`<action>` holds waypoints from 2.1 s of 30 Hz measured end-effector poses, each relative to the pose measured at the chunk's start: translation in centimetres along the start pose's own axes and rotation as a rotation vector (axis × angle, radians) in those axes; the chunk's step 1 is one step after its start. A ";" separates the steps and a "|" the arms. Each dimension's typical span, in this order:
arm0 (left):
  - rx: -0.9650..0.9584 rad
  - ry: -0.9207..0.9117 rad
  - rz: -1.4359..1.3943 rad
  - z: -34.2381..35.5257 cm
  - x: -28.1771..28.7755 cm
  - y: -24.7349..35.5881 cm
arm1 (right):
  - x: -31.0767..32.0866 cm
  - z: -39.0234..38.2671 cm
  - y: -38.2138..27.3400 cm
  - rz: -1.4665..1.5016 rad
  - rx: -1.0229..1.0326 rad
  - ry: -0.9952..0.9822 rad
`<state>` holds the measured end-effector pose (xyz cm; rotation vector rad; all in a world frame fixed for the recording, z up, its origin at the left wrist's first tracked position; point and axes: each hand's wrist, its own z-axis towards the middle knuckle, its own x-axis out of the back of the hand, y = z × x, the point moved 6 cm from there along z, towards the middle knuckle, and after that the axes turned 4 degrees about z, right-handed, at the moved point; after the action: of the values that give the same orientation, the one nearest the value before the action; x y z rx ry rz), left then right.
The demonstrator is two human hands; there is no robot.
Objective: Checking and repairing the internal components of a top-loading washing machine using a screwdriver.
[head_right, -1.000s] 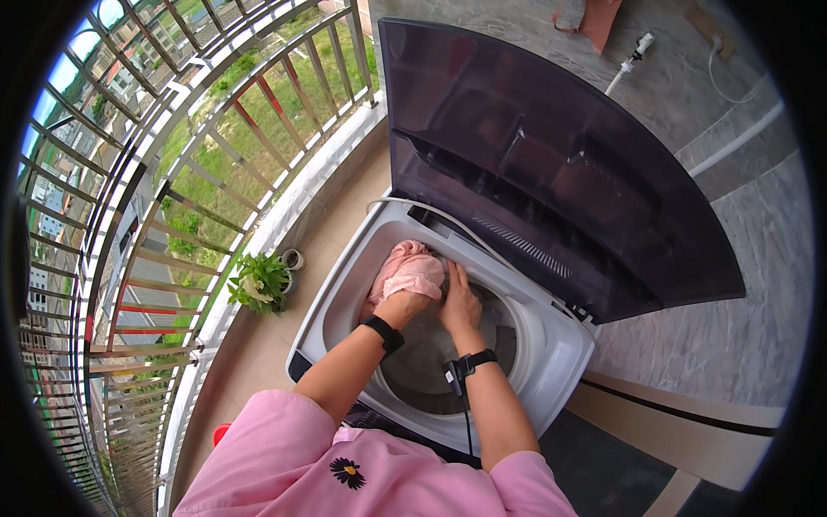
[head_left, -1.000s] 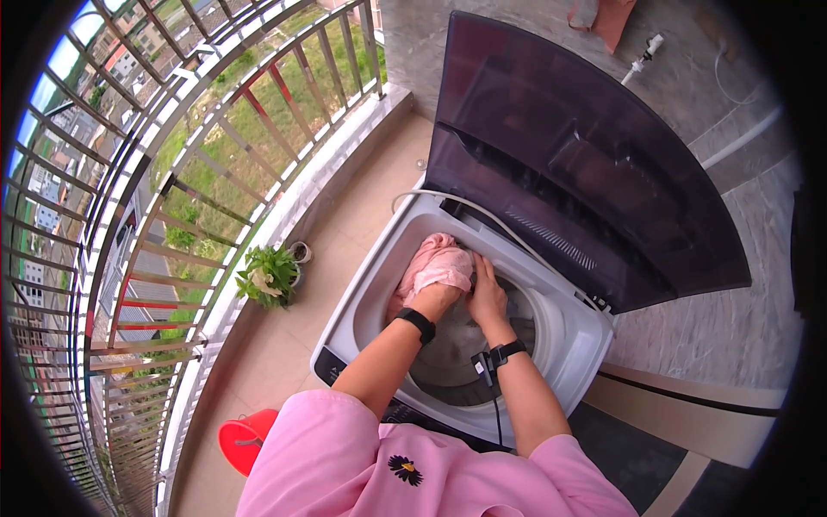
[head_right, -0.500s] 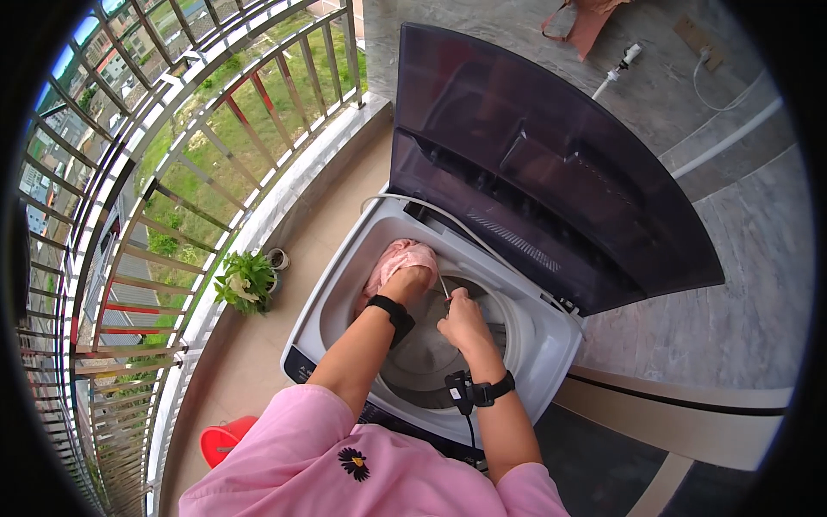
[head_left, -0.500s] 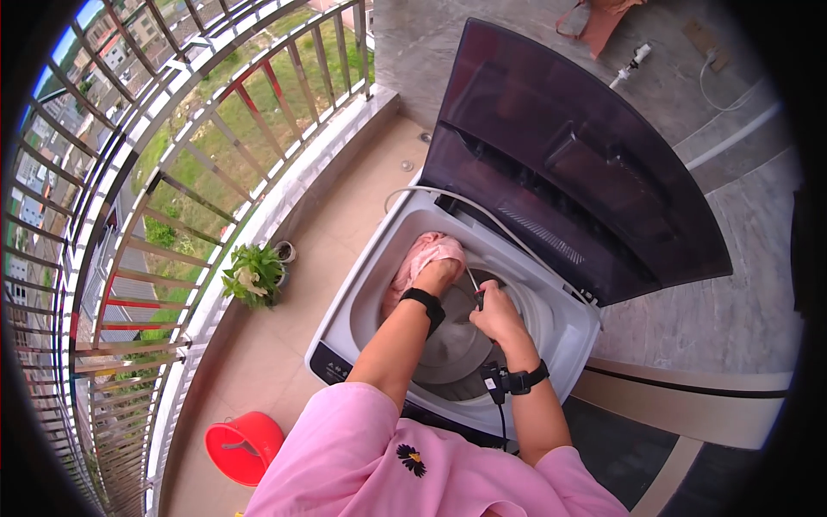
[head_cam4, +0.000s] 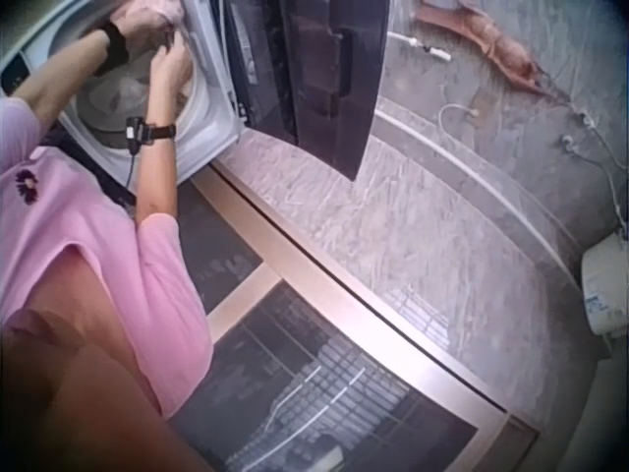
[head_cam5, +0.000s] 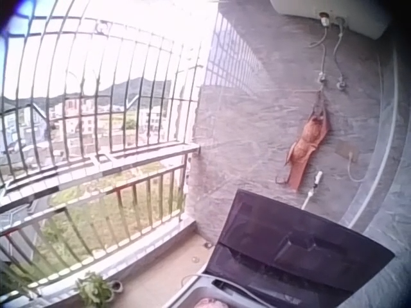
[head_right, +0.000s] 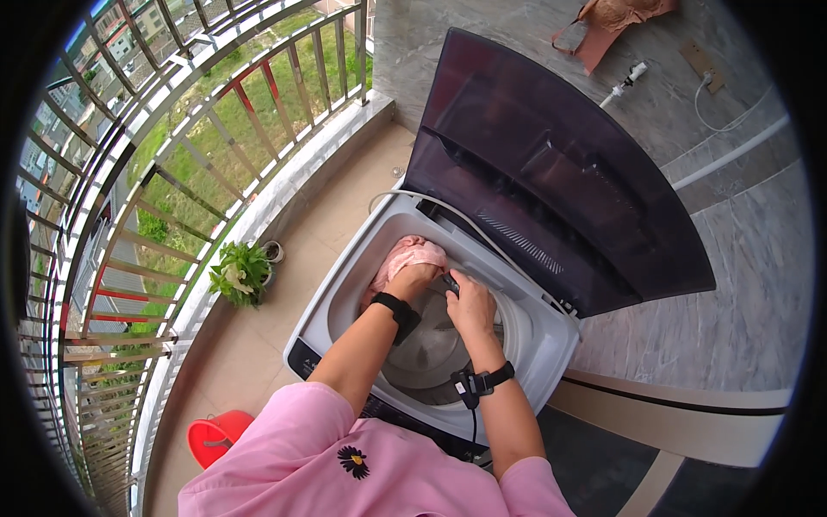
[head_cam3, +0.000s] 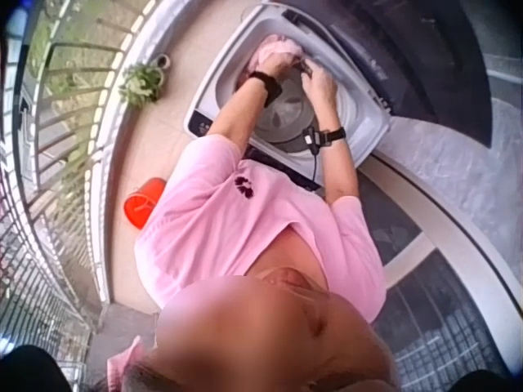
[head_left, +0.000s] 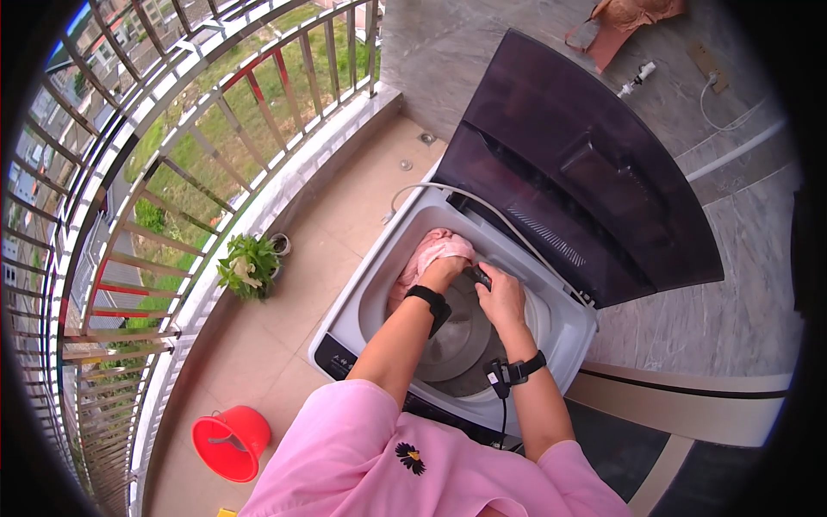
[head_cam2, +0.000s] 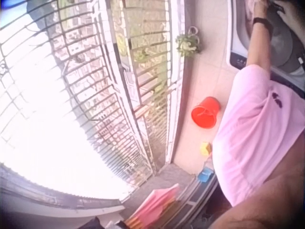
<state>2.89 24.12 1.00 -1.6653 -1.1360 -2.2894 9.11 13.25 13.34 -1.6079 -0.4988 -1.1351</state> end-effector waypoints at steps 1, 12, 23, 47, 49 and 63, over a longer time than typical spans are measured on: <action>-0.003 -0.004 -0.011 -0.2 0.7 0.5 | -0.4 0.5 -0.2 0.000 -0.002 0.000; 0.154 -0.086 0.033 -5.4 1.3 2.2 | -0.7 2.9 -2.0 0.011 -0.152 -0.038; -0.115 -1.290 0.490 -12.5 2.8 5.0 | -1.1 5.8 -2.5 -0.050 -0.199 -0.158; -0.239 -1.423 0.356 -12.5 0.9 5.8 | -7.5 5.5 0.1 0.794 -0.628 -0.029; -0.232 -1.428 0.338 -12.5 0.7 5.9 | -7.7 4.6 0.1 0.770 -0.563 0.010; -0.031 -1.387 0.227 -12.2 0.6 3.5 | -7.0 3.7 -2.5 0.407 -0.155 0.135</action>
<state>-5.30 14.39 1.74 -3.2093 -0.8427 -0.7719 5.50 19.08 8.59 -1.6561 0.0100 -0.9783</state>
